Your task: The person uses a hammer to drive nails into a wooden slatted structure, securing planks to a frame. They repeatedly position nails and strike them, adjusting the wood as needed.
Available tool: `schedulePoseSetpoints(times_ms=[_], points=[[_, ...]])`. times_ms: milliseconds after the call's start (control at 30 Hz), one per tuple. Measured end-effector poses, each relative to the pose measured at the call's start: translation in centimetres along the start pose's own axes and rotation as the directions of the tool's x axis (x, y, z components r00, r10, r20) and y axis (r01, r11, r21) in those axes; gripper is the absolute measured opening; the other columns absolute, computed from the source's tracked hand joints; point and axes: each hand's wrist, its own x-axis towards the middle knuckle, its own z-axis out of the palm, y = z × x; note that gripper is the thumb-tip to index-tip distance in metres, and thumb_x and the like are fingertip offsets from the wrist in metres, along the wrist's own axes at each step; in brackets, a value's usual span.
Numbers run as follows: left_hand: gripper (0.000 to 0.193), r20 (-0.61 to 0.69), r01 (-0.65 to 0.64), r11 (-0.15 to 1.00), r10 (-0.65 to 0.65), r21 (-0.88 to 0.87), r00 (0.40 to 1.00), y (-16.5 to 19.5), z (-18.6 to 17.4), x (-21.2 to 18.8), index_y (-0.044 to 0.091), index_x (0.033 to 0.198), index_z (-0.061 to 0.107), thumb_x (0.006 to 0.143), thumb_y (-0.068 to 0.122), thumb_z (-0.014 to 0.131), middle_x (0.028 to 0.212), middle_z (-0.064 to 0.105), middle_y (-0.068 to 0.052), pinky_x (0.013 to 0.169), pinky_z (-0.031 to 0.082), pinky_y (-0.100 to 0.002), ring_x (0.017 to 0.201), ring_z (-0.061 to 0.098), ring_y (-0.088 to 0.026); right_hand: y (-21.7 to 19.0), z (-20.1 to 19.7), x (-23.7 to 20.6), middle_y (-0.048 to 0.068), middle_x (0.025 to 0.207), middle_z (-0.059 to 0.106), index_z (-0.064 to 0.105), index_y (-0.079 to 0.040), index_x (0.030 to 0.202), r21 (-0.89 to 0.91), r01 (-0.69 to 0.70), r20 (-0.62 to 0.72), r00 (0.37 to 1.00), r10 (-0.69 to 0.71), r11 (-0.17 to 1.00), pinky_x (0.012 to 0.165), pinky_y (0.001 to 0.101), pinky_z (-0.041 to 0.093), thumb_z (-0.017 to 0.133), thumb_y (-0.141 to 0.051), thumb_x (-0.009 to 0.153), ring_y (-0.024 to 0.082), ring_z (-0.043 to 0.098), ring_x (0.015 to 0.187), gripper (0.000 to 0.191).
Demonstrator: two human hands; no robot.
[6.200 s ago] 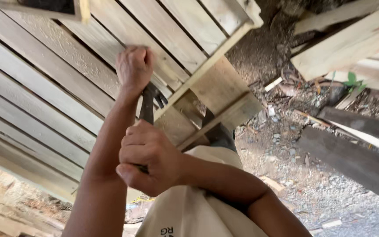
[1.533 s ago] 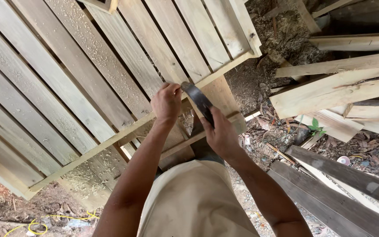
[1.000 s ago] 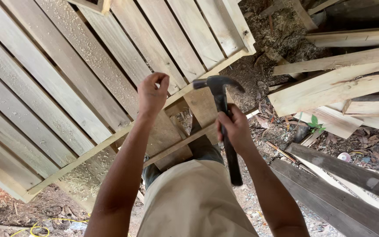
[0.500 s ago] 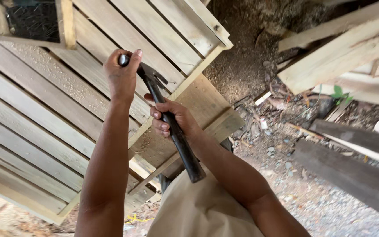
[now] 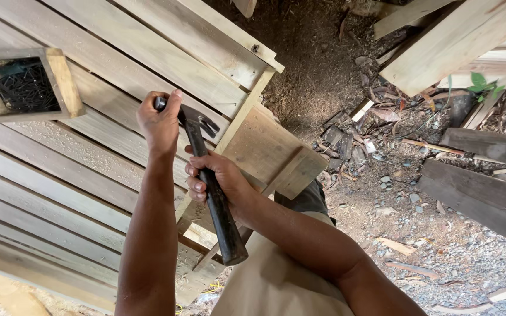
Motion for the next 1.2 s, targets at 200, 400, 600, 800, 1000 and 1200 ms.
schedulePoseSetpoints(times_ms=[200, 400, 600, 800, 1000, 1200], points=[[0.02, 0.017, 0.026, 0.993, -0.029, 0.115, 0.999, -0.3, 0.7, -0.4, 0.009, 0.08, 0.065, 0.094, 0.013, 0.077, 0.075, 0.063, 0.0, 0.054, 0.045, -0.026, 0.061, 0.051, -0.009, -0.7, -0.4, -0.5, 0.001, 0.077, 0.055, 0.043, -0.006, 0.129, 0.069, -0.057, 0.026, 0.998, 0.055, 0.996, 0.049, 0.0247, 0.044, 0.059, -0.01, 0.095, 0.009, 0.052, 0.053, 0.038], [0.016, -0.006, -0.202, 0.819, 0.243, 0.537, 0.97, 0.6, 1.5, 1.2, 0.005, 0.083, 0.064, 0.089, 0.007, 0.079, 0.1, 0.059, -0.011, 0.076, 0.05, -0.037, 0.084, 0.057, -0.017, 0.2, 1.8, -0.4, 0.001, 0.077, 0.054, 0.048, -0.01, 0.114, 0.161, -0.065, -0.141, 0.986, 0.088, 0.985, 0.049, 0.0246, 0.045, 0.061, -0.011, 0.093, 0.01, 0.052, 0.055, 0.025], [0.017, 0.021, -0.263, 0.77, 0.309, 0.581, 0.951, 0.8, 2.6, 3.7, 0.009, 0.086, 0.064, 0.098, 0.016, 0.073, 0.098, 0.063, -0.006, 0.07, 0.051, -0.037, 0.081, 0.062, -0.018, 1.3, 4.6, 1.0, 0.001, 0.077, 0.053, 0.047, -0.012, 0.1, 0.238, -0.089, -0.2, 0.97, 0.139, 0.967, 0.05, 0.0239, 0.046, 0.062, -0.015, 0.096, 0.01, 0.053, 0.058, 0.016], [0.013, 0.047, -0.428, 0.667, 0.509, 0.61, 0.859, 0.1, 3.2, 4.5, 0.011, 0.092, 0.069, 0.104, 0.017, 0.069, 0.095, 0.068, -0.005, 0.064, 0.05, -0.04, 0.076, 0.065, -0.021, 0.0, 6.1, 1.1, -0.002, 0.074, 0.053, 0.054, -0.014, 0.096, 0.296, -0.087, -0.213, 0.965, 0.154, 0.951, 0.047, 0.0209, 0.041, 0.061, -0.013, 0.096, 0.007, 0.048, 0.055, 0.007], [0.019, 0.05, -0.412, 0.67, 0.489, 0.617, 0.871, 1.3, 2.8, 5.1, 0.008, 0.092, 0.066, 0.106, 0.02, 0.066, 0.095, 0.067, -0.01, 0.066, 0.05, -0.047, 0.08, 0.065, -0.032, 0.2, 8.7, 2.9, -0.002, 0.06, 0.042, 0.046, -0.012, 0.08, 0.327, -0.186, -0.125, 0.963, 0.238, 0.927, 0.051, 0.0215, 0.042, 0.057, -0.021, 0.098, 0.01, 0.046, 0.054, 0.022], [0.02, 0.047, -0.42, 0.684, 0.493, 0.597, 0.869, 2.3, 2.8, 4.3, 0.008, 0.09, 0.064, 0.106, 0.019, 0.066, 0.095, 0.065, -0.012, 0.067, 0.049, -0.05, 0.082, 0.064, -0.036, 1.3, 7.6, 3.8, 0.0, 0.063, 0.044, 0.046, -0.01, 0.081, 0.368, -0.098, -0.152, 0.975, 0.164, 0.925, 0.055, 0.0221, 0.044, 0.055, -0.014, 0.098, 0.011, 0.046, 0.057, 0.019]])
